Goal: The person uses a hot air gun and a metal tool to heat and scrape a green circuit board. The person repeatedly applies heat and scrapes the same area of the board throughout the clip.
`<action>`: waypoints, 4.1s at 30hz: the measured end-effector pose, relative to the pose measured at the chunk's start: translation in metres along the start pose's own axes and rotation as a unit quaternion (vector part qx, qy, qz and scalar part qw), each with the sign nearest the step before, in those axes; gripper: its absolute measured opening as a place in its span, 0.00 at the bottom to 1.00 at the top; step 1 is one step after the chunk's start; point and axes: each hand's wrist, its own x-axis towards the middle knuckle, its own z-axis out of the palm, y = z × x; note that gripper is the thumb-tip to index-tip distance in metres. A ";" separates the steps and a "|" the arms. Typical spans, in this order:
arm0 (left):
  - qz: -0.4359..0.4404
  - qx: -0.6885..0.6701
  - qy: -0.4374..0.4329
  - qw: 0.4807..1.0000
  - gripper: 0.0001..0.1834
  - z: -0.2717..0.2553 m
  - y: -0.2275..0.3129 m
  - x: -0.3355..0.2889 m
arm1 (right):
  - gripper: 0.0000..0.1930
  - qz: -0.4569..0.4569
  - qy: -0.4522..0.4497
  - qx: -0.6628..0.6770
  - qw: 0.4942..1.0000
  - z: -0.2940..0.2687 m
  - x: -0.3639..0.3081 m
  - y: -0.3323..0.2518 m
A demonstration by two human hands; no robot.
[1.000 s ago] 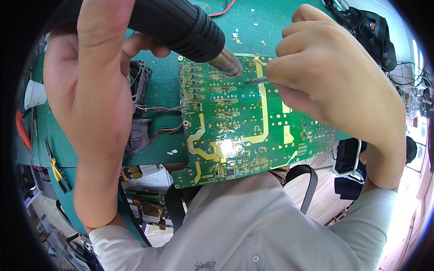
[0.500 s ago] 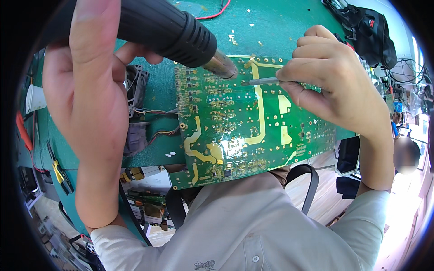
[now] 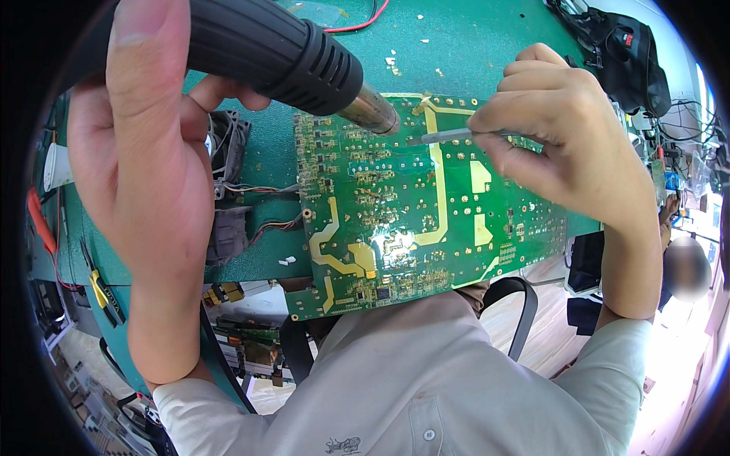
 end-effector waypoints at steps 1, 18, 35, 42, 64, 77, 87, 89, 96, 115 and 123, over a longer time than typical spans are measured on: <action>-0.003 -0.003 -0.002 1.000 0.33 0.000 0.000 0.000 | 0.07 -0.003 0.000 0.001 1.000 0.000 0.001 0.001; -0.003 0.058 0.017 0.998 0.35 0.003 0.003 -0.003 | 0.07 0.016 0.047 0.048 0.998 0.018 -0.025 0.019; -0.022 0.066 0.012 0.998 0.37 -0.002 0.002 -0.006 | 0.07 0.048 0.081 0.120 0.988 0.038 -0.041 0.029; -0.014 0.052 -0.010 0.998 0.37 0.016 0.016 0.001 | 0.07 0.056 0.079 0.120 0.988 0.041 -0.043 0.030; -0.024 0.057 -0.002 0.998 0.35 -0.004 0.002 -0.004 | 0.07 0.058 0.087 0.113 0.988 0.045 -0.043 0.027; -0.013 0.046 -0.018 0.999 0.35 -0.010 -0.002 -0.003 | 0.07 0.045 0.096 0.115 0.988 0.048 -0.043 0.028; -0.005 0.054 0.003 0.999 0.35 -0.009 -0.003 -0.002 | 0.07 0.053 0.100 0.152 0.982 0.055 -0.047 0.029; 0.003 0.074 -0.002 0.997 0.35 -0.009 -0.004 -0.003 | 0.07 0.055 0.105 0.156 0.981 0.056 -0.048 0.028; -0.030 0.031 0.019 0.999 0.34 -0.009 -0.002 -0.003 | 0.05 0.048 0.079 0.127 0.988 0.049 -0.046 0.031; -0.020 0.038 0.034 0.998 0.34 -0.002 -0.001 -0.004 | 0.08 0.068 0.075 0.150 0.983 0.057 -0.047 0.042; -0.013 0.049 0.021 0.999 0.34 -0.001 0.001 -0.001 | 0.08 0.091 0.073 0.113 0.987 0.055 -0.048 0.035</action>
